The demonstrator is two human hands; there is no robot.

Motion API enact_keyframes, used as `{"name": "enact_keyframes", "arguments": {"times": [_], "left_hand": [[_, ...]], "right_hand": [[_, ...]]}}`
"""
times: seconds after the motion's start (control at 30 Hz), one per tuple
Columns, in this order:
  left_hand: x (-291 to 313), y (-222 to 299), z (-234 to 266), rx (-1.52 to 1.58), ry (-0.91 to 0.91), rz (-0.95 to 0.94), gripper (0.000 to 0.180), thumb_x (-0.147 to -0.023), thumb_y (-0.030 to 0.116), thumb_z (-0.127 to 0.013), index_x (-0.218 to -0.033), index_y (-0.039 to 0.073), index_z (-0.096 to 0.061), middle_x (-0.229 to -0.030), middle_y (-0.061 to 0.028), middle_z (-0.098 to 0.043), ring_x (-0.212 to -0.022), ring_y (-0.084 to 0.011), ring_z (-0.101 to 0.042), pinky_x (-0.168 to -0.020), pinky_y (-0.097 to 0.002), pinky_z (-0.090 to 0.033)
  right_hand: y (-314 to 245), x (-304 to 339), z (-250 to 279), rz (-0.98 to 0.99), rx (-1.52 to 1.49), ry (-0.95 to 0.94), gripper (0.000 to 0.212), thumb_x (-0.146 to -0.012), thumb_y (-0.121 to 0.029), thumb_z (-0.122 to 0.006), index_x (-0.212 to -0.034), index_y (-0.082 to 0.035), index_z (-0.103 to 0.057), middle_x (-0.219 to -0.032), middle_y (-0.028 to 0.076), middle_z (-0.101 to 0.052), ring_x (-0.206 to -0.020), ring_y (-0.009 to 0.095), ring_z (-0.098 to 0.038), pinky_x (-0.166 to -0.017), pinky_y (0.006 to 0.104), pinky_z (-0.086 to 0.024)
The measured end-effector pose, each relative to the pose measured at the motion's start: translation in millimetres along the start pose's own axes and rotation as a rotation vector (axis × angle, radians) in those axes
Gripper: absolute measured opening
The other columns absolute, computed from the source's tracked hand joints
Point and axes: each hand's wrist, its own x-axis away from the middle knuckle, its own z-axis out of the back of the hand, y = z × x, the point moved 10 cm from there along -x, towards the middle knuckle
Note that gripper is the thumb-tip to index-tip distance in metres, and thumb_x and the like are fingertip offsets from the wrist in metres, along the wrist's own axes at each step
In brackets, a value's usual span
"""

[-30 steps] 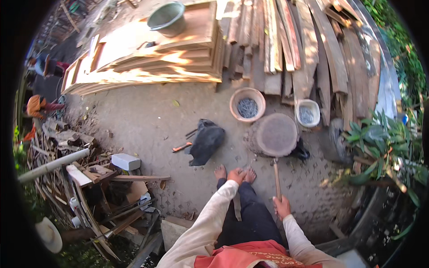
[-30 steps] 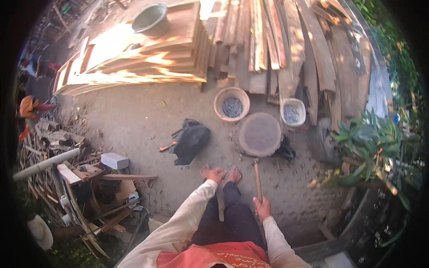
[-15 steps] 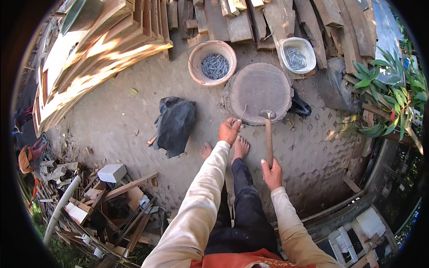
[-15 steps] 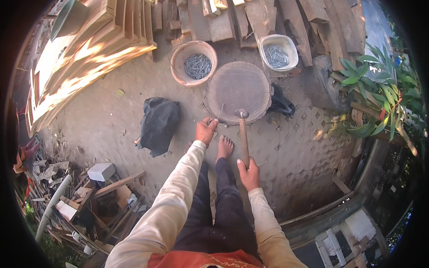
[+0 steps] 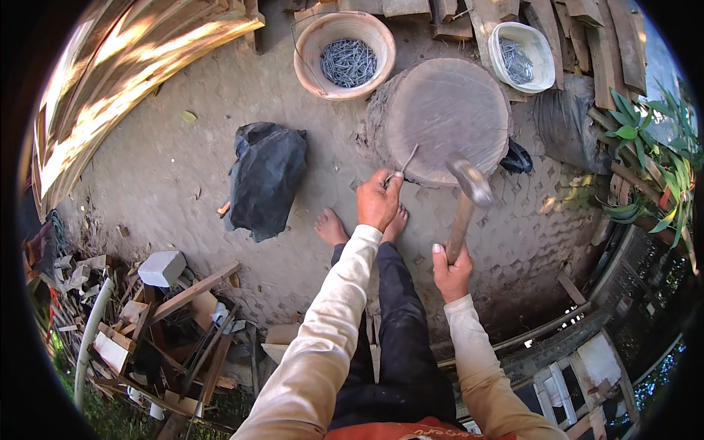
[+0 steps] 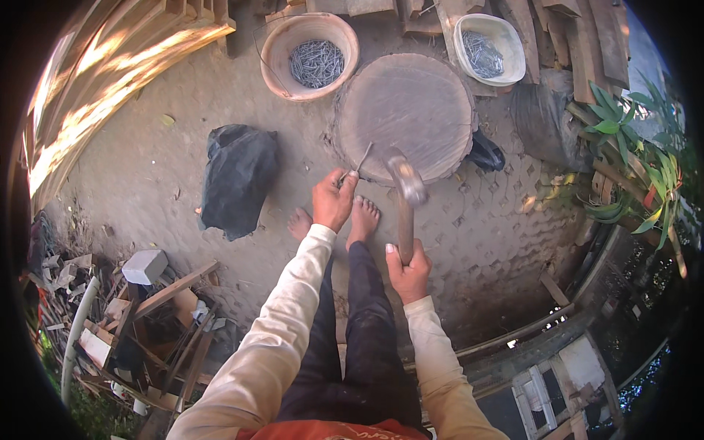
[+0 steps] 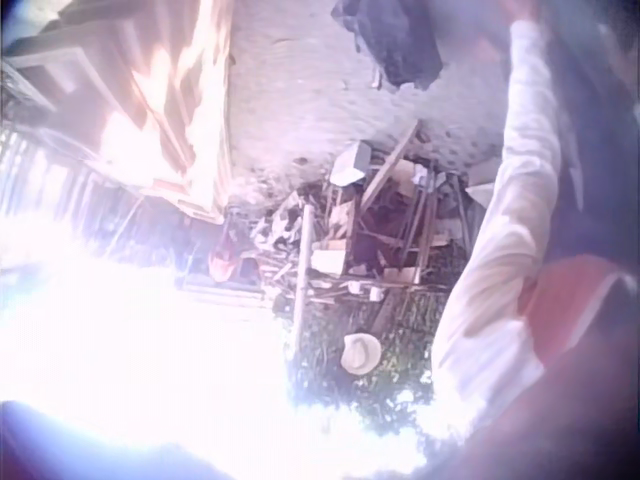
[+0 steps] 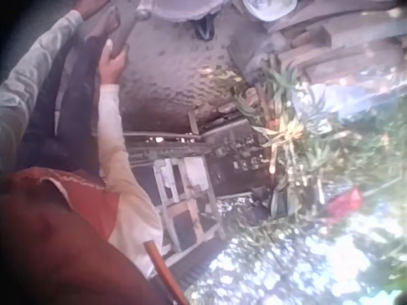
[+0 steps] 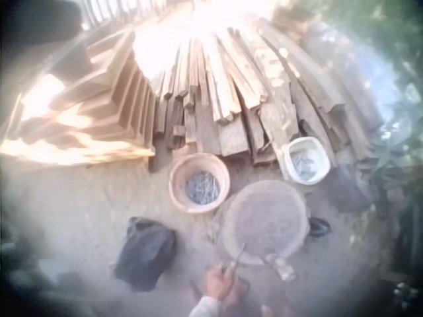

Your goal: The person straightens several nails by placing them on a wooden stump and striking them with a hammer.

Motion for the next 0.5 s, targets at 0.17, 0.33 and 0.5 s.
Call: {"name": "enact_keyframes", "arguments": {"times": [0.17, 0.33, 0.5], "left_hand": [[1.5, 6.8, -4.0, 0.012, -0.006, -0.018, 0.026, -0.091, 0.028, -0.067, -0.094, 0.002, -0.069, -0.08, -0.0209, -0.068, -0.073, -0.0345, -0.068, -0.069, -0.0407, -0.051], [-0.1, 2.0, 1.8, 0.064, 0.006, 0.004, 0.024, -0.089, 0.027, -0.068, -0.094, 0.004, -0.07, -0.081, -0.0226, -0.068, -0.078, -0.0398, -0.069, -0.07, -0.0427, -0.052], [1.2, 0.8, -8.8, 0.059, -0.07, 0.085, 0.024, -0.089, 0.027, -0.068, -0.093, 0.003, -0.069, -0.078, -0.0215, -0.067, -0.072, -0.0378, -0.067, -0.067, -0.0416, -0.051]], "right_hand": [[27.6, -21.1, -19.6, -0.05, 0.29, -0.104, 0.022, -0.089, -0.019, -0.072, -0.088, -0.001, -0.058, -0.064, 0.012, -0.063, -0.062, 0.027, -0.069, -0.058, 0.037, -0.051], [1.1, 1.9, 6.5, 0.005, -0.023, 0.022, 0.025, -0.09, -0.022, -0.07, -0.089, 0.0, -0.058, -0.064, 0.016, -0.063, -0.062, 0.034, -0.069, -0.058, 0.039, -0.051], [38.8, -13.8, -5.1, -0.094, 0.211, -0.066, 0.024, -0.09, -0.02, -0.072, -0.089, 0.0, -0.059, -0.065, 0.009, -0.06, -0.059, 0.017, -0.059, -0.058, 0.0351, -0.048]]}}
